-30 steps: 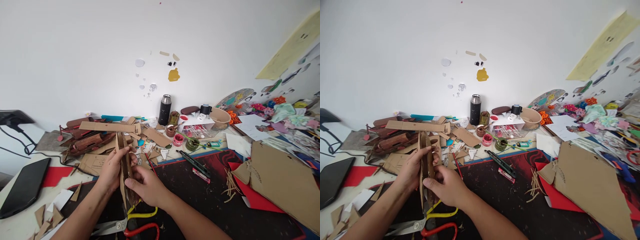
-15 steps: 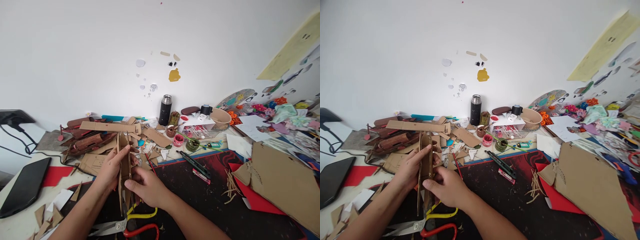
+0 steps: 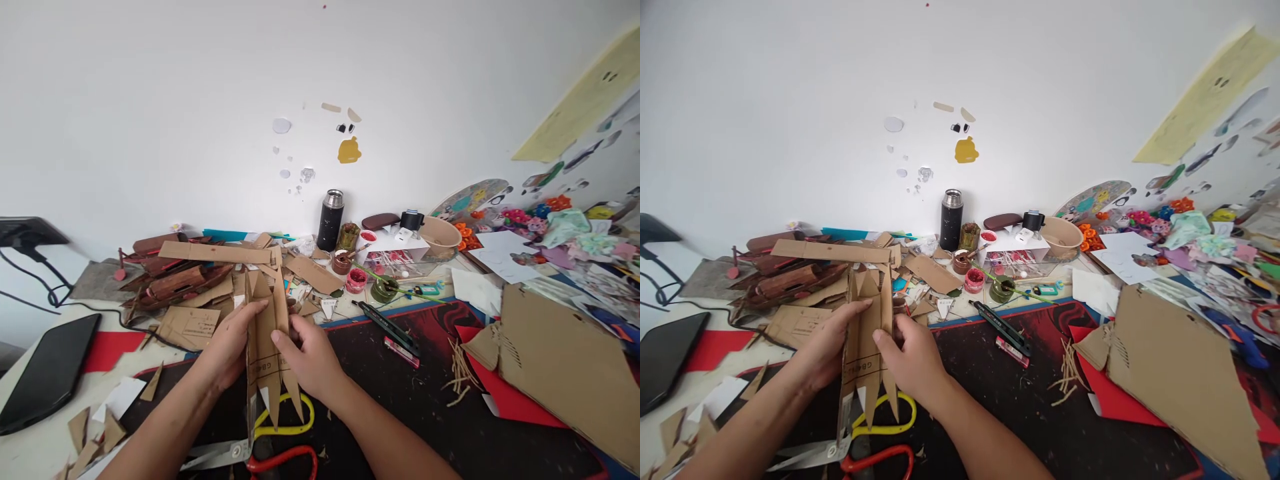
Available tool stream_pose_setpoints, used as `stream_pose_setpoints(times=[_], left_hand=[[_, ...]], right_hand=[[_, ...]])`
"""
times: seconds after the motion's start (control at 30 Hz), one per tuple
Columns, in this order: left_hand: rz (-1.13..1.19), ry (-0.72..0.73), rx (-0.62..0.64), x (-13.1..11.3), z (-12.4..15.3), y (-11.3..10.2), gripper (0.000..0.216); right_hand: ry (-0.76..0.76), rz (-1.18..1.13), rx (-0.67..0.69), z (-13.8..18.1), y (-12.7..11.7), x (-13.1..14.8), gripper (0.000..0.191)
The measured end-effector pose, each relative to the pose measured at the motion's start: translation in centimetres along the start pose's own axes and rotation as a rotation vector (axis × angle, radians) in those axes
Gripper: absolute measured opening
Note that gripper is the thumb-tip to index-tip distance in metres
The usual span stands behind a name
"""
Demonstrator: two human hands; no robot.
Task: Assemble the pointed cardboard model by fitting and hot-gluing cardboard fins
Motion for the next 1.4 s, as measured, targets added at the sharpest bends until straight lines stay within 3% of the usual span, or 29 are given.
stream_pose_setpoints(times=[0.1, 0.2, 0.37, 0.63, 0.9, 1.27, 1.4], left_hand=[[-0.135, 0.219, 0.067, -2.3, 0.1, 0.1, 0.056], [-0.226, 0.306, 0.156, -3.5, 0.3, 0.5, 0.068], [-0.203, 0.317, 0.119, -3.7, 0.1, -0.1, 0.066], [-0.312, 0.362, 0.146, -3.3, -0.4, -0.3, 0.035], [-0.228, 0.323, 0.093, -3.2, -0.4, -0.2, 0.040], [-0.573, 0.399, 0.100, -4.2, 0.6, 0.6, 0.026], [-0.564, 0.361, 0.106, -4.2, 0.5, 0.5, 0.026]], right_hand=[[0.012, 0.095, -0.040, 0.0, -0.4, -0.3, 0.018], [-0.004, 0.051, -0.036, 0.0, -0.3, -0.5, 0.018], [0.011, 0.068, -0.042, 0.0, -0.1, -0.6, 0.015], [0.067, 0.164, -0.040, 0.0, 0.5, -1.7, 0.016], [0.036, 0.202, -0.037, 0.2, 0.4, -1.0, 0.020], [0.016, 0.240, -0.069, 0.2, -0.6, 0.2, 0.029], [0.012, 0.235, -0.052, 0.2, -0.5, 0.3, 0.029]])
Point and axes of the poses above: each hand's wrist, its own z-axis away from the middle knuckle, its own y-axis out of the palm, x = y × z, the point moved 9 cm from there along -z, towards the middle knuckle, and after that the axes turned 8 degrees about x, right-handed, at the moved point
